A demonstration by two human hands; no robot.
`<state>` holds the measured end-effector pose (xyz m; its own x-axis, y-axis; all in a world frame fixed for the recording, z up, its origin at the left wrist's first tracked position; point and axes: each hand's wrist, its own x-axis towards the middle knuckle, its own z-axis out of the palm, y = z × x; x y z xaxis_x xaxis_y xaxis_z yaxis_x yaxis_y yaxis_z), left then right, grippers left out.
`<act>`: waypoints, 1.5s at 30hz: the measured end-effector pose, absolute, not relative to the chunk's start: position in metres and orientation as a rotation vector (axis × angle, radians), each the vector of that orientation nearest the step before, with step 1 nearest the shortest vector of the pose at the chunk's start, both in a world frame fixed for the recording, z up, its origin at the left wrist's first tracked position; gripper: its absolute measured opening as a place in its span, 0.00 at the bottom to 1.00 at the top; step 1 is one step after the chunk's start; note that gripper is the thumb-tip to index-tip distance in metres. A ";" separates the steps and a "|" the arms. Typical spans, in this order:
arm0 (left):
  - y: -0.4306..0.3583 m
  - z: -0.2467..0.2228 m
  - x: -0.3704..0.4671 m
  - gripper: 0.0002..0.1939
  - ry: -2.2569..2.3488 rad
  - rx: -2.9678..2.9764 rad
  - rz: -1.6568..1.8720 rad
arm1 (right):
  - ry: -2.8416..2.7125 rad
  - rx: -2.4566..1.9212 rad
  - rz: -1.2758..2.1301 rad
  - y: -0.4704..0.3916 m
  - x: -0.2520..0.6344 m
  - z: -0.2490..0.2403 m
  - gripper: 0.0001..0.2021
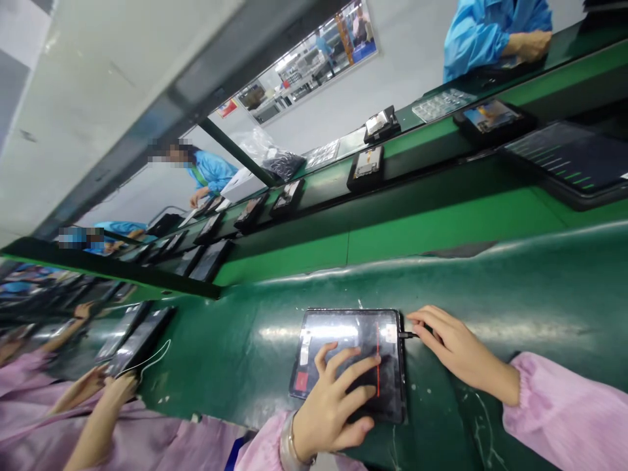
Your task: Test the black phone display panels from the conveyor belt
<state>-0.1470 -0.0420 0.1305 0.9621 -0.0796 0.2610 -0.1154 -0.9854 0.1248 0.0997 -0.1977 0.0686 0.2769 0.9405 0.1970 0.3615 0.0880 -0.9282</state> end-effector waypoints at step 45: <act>-0.049 0.123 -0.168 0.28 0.003 2.974 0.499 | -1.535 -1.377 0.573 -0.200 0.099 0.062 0.20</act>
